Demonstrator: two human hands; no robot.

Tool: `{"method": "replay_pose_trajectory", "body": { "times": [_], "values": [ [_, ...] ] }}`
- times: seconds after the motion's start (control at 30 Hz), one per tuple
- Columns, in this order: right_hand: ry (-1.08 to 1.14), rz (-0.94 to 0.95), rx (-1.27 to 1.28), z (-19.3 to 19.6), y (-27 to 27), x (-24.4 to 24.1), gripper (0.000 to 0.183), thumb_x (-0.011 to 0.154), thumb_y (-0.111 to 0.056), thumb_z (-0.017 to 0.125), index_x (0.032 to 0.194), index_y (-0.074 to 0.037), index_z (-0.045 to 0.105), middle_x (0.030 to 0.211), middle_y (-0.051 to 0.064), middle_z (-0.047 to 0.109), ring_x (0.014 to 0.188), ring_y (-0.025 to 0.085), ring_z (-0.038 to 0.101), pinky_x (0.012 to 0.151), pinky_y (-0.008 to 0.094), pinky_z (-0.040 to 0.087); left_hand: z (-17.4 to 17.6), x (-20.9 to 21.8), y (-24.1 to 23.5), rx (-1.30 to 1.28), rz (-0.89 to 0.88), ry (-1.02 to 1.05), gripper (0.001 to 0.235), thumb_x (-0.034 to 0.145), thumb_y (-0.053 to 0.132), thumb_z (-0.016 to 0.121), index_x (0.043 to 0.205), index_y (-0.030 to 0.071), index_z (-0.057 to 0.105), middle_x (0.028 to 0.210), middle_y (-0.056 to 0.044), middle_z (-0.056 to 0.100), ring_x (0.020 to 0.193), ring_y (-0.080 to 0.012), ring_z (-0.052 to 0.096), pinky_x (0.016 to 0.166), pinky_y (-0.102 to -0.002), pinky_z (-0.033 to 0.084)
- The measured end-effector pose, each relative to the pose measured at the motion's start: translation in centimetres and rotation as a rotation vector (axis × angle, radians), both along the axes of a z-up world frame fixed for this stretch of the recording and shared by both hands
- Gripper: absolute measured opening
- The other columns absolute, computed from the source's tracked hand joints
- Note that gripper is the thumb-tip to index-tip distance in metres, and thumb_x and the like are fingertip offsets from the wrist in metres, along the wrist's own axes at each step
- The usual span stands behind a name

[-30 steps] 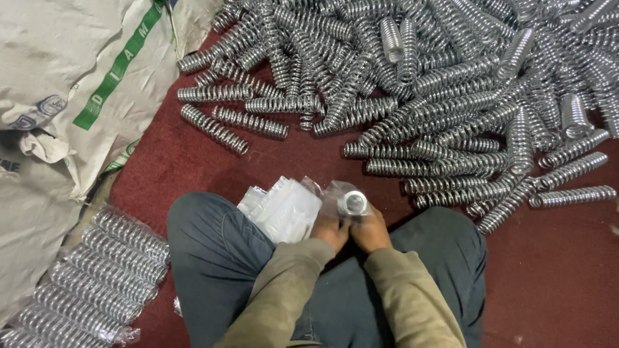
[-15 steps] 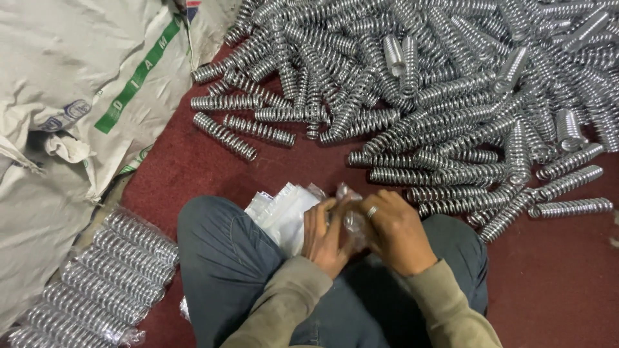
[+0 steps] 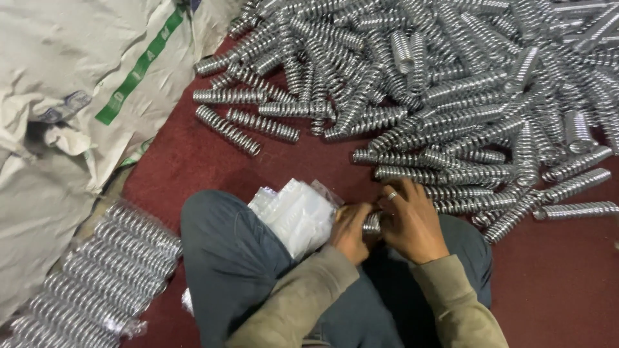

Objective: The person places individual metal springs into clear plastic bags and sets them aside in organized rows.

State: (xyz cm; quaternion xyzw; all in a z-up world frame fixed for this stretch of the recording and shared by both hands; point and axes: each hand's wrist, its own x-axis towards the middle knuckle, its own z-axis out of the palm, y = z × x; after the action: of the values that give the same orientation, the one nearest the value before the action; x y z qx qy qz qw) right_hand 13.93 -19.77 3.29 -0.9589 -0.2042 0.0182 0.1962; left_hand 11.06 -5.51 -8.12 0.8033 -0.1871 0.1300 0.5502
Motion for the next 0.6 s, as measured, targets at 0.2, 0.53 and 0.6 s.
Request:
{"method": "replay_pose_trajectory", "body": {
  "times": [0.2, 0.53, 0.6],
  "values": [
    [0.211, -0.056, 0.822, 5.6, 5.1, -5.6, 0.032, 0.090, -0.011, 0.068, 0.121, -0.008, 0.061, 0.145, 0.011, 0.053, 0.128, 0.025, 0.062, 0.105, 0.038, 0.056, 3.3, 2.1, 13.2, 0.393, -0.001, 0.047, 0.050, 0.073, 0.020, 0.065, 0.121, 0.028, 0.055, 0.118, 0.011, 0.066, 0.111, -0.0167, 0.068, 0.113, -0.045, 0.020],
    [0.286, -0.174, 0.552, -2.1, 2.3, -8.2, 0.019, 0.085, -0.009, 0.073, 0.104, -0.014, 0.074, 0.131, 0.003, 0.068, 0.128, 0.018, 0.064, 0.109, 0.034, 0.044, 2.8, -1.6, 39.2, 1.052, 0.256, 0.400, 0.051, 0.070, 0.017, 0.070, 0.118, 0.019, 0.054, 0.127, -0.002, 0.058, 0.138, -0.0246, 0.046, 0.126, -0.060, -0.002],
    [0.282, -0.143, 0.504, -2.1, 2.5, -8.1, 0.020, 0.085, -0.012, 0.073, 0.105, -0.016, 0.074, 0.130, 0.002, 0.069, 0.126, 0.016, 0.064, 0.108, 0.033, 0.044, -1.4, -5.3, 39.1, 1.044, 0.150, 0.675, 0.039, 0.087, 0.042, 0.067, 0.117, 0.022, 0.054, 0.133, -0.003, 0.054, 0.146, -0.0233, 0.038, 0.128, -0.056, -0.008]
  ]
}}
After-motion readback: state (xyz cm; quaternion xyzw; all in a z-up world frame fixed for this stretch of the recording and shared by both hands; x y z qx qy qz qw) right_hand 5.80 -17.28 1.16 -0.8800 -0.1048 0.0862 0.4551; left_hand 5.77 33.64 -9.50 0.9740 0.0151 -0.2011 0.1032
